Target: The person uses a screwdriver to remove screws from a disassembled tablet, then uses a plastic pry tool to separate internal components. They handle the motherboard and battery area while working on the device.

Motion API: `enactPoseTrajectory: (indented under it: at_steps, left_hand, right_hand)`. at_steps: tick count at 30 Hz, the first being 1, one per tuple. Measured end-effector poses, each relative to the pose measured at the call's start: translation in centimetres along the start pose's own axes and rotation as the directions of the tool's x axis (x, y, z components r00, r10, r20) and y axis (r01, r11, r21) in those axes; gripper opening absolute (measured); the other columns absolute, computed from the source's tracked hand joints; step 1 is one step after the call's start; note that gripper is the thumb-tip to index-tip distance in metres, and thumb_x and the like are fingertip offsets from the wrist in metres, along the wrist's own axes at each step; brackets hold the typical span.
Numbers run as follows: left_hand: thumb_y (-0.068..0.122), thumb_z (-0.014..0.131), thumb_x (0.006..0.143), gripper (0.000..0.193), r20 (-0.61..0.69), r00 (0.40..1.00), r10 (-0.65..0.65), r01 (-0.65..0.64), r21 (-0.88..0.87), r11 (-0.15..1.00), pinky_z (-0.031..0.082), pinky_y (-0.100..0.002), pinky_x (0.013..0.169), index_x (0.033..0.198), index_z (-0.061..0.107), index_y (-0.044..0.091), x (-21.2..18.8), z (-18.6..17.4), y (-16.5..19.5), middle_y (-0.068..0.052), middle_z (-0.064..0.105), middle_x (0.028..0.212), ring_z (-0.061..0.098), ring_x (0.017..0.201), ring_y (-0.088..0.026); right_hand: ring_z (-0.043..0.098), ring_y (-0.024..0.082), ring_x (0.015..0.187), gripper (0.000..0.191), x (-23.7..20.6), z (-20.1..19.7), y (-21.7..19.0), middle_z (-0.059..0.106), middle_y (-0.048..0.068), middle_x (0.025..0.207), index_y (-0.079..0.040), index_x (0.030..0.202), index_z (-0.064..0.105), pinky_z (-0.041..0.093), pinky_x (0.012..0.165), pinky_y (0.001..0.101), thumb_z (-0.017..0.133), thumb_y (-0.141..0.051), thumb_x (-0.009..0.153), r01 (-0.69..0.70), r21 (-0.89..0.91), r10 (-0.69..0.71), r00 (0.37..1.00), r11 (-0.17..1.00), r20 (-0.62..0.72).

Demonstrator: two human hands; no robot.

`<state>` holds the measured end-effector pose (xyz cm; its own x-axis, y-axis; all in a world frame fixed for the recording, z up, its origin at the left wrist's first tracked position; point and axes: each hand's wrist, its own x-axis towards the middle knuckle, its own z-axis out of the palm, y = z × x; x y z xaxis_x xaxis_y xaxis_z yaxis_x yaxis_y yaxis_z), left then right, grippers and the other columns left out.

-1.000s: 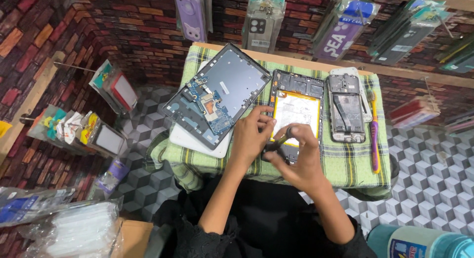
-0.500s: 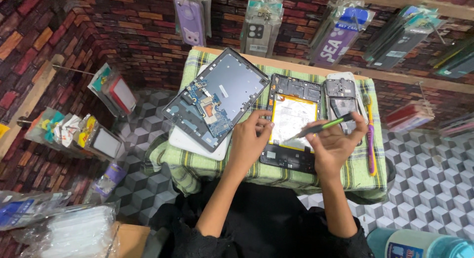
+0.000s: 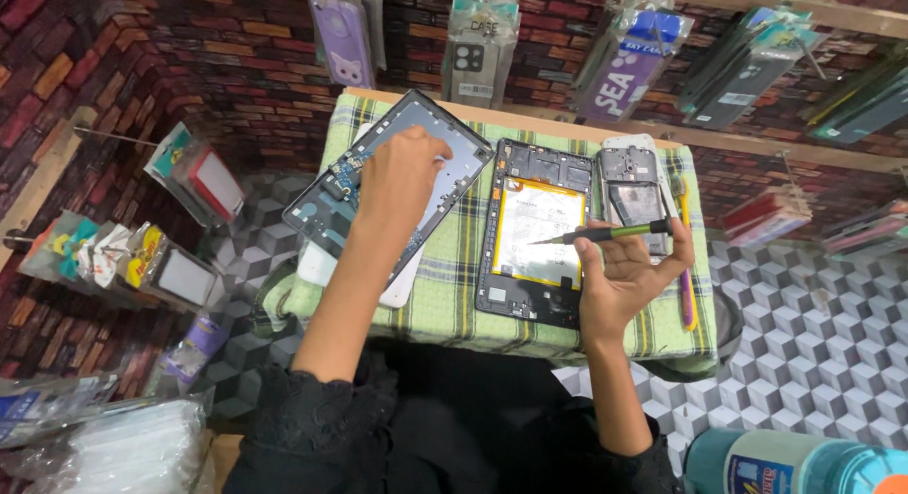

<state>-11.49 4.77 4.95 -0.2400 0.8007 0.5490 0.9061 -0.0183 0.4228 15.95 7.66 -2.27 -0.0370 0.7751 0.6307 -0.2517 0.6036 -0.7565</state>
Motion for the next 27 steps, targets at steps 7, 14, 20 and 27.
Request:
enactPoseTrajectory:
  at_steps: [7,14,20,27]
  left_hand:
    - [0.014,0.078,0.078,0.006,0.095,0.992,0.078,-0.093,0.167,0.982,0.056,-0.042,0.065,0.083,0.082,0.014,0.7,2.2,-2.0,-0.006,0.071,0.085,0.071,0.085,-0.028]
    - [0.009,0.077,0.075,0.009,0.122,0.964,0.236,-0.265,0.442,0.857,0.056,-0.035,0.057,0.071,0.075,0.017,0.8,3.7,-2.4,-0.001,0.07,0.08,0.071,0.081,-0.021]
    - [0.005,0.075,0.072,0.012,0.184,0.934,0.306,-0.356,0.539,0.763,0.056,-0.031,0.057,0.072,0.071,0.016,0.6,4.4,-2.0,0.0,0.069,0.084,0.072,0.082,-0.016]
    - [0.004,0.075,0.073,0.017,0.108,0.953,0.283,-0.298,0.5,0.813,0.057,-0.031,0.058,0.085,0.072,0.015,0.3,4.4,-1.7,0.0,0.069,0.088,0.072,0.086,-0.018]
  right_hand:
    - [0.069,0.024,0.112,0.091,0.0,0.1,0.0,0.066,0.024,0.12,-0.02,0.158,0.013,0.055,0.104,0.0344,0.07,0.018,0.098,0.01,-0.034,-0.01,1.0,0.999,-0.008]
    - [0.07,0.026,0.111,0.087,-0.1,0.2,-0.2,0.066,0.024,0.119,-0.018,0.155,0.014,0.057,0.105,0.0363,0.071,0.017,0.099,0.016,-0.055,-0.016,1.0,0.998,0.0]
    - [0.07,0.024,0.108,0.089,-0.1,0.3,-0.4,0.067,0.024,0.118,-0.019,0.158,0.015,0.056,0.103,0.0353,0.071,0.017,0.099,-0.001,-0.028,0.001,1.0,1.0,-0.009]
    - [0.069,0.023,0.113,0.089,-0.1,0.3,-0.5,0.066,0.023,0.12,-0.019,0.159,0.014,0.055,0.106,0.0337,0.07,0.017,0.099,-0.007,-0.02,0.007,1.0,1.0,-0.016]
